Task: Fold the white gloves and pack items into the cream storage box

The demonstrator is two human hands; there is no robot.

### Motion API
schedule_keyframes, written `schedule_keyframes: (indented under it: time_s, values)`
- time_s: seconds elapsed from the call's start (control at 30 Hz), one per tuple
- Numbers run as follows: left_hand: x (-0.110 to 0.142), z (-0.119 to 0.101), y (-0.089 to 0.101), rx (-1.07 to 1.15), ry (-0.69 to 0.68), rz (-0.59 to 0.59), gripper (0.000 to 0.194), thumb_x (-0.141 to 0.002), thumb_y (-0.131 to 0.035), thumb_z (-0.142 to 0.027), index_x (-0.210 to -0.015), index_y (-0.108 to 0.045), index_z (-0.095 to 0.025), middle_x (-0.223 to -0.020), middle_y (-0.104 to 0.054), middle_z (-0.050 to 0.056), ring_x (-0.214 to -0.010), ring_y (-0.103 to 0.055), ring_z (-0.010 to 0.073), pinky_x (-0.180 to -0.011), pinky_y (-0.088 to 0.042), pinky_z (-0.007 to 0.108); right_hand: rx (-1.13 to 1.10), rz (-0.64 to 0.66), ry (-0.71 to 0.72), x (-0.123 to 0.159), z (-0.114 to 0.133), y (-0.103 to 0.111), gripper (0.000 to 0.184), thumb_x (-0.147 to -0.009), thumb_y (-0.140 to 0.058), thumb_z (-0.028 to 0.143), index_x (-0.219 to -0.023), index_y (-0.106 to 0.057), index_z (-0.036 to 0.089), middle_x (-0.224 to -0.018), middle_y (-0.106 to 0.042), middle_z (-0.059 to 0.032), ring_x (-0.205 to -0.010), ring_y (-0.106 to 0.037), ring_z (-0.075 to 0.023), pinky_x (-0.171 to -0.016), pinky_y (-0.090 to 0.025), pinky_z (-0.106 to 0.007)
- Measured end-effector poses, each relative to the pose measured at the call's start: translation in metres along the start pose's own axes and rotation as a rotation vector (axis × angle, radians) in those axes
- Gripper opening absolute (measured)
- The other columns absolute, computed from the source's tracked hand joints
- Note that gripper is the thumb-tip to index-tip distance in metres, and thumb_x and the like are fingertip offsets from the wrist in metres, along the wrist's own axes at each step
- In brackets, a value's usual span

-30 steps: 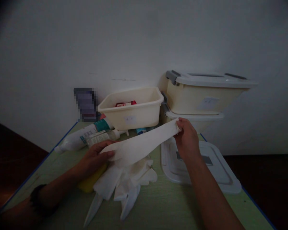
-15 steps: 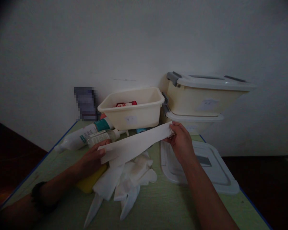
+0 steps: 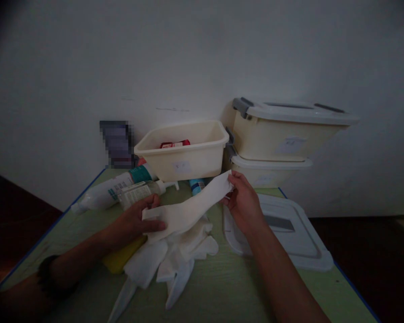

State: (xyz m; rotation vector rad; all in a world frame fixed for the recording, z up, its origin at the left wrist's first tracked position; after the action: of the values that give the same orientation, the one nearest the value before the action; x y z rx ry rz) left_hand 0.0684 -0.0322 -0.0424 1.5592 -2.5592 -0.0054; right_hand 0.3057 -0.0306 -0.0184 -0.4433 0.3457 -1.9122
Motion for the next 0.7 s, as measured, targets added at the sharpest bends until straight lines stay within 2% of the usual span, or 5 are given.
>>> schedule_keyframes:
  time_s: [0.13, 0.23, 0.3, 0.53, 0.7]
  values:
    - [0.000, 0.002, 0.002, 0.020, 0.005, -0.007, 0.044, -0.062, -0.081, -0.031, -0.092, -0.051, -0.021, -0.083, -0.058, -0.002, -0.075, -0.056, 0.0154, -0.064, -0.045, 0.026, -0.018, -0.018, -0.008, -0.004, -0.003, 0.004, 0.011, -0.065, -0.067, 0.023, -0.072, -0.059, 0.021, -0.064, -0.061, 0.0044, -0.053, -0.058, -0.0100, -0.043, -0.049, -0.019]
    - [0.001, 0.011, -0.002, 0.100, 0.071, 0.035, 0.071, -0.062, -0.082, -0.029, -0.122, -0.045, -0.026, -0.100, -0.065, 0.003, -0.087, -0.062, 0.0225, -0.072, -0.049, 0.032, -0.044, -0.040, -0.013, -0.008, -0.005, 0.008, 0.010, -0.065, -0.067, 0.022, -0.071, -0.059, 0.020, -0.064, -0.062, 0.0038, -0.053, -0.058, -0.0101, -0.042, -0.050, -0.019]
    - [0.001, 0.013, -0.003, 0.109, 0.087, 0.050, 0.078, -0.061, -0.083, -0.028, -0.129, -0.045, -0.026, -0.102, -0.067, 0.004, -0.091, -0.063, 0.0246, -0.075, -0.050, 0.033, -0.064, -0.050, -0.018, -0.009, -0.007, 0.009, 0.009, -0.066, -0.067, 0.021, -0.071, -0.060, 0.019, -0.064, -0.062, 0.0034, -0.053, -0.059, -0.0097, -0.043, -0.051, -0.018]
    - [0.003, 0.009, -0.005, 0.183, 0.094, 0.055, 0.053, -0.062, -0.083, -0.025, -0.111, -0.063, -0.020, -0.095, -0.068, 0.002, -0.085, -0.062, 0.0190, -0.073, -0.049, 0.028, -0.098, -0.056, -0.037, -0.008, -0.016, 0.006, 0.006, -0.068, -0.064, 0.019, -0.074, -0.062, 0.019, -0.065, -0.065, 0.0026, -0.052, -0.060, -0.0099, -0.041, -0.052, -0.017]
    - [0.004, 0.009, -0.006, 0.380, 0.084, 0.032, 0.042, -0.063, -0.081, -0.023, -0.099, -0.059, -0.020, -0.084, -0.065, -0.001, -0.076, -0.062, 0.0150, -0.071, -0.049, 0.026, -0.076, -0.029, -0.048, -0.007, -0.023, 0.001, 0.006, -0.068, -0.064, 0.019, -0.071, -0.059, 0.019, -0.061, -0.063, 0.0028, -0.049, -0.060, -0.0104, -0.041, -0.054, -0.019]
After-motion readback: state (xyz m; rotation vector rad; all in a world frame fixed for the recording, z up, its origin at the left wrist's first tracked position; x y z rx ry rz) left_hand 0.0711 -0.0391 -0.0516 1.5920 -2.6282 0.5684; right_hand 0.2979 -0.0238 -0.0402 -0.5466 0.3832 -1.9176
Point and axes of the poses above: each hand's wrist, its own x-axis away from the middle knuckle, its own y-axis out of the back of the hand, z = x × y, the point moved 9 cm from there along -x, towards the middle knuckle
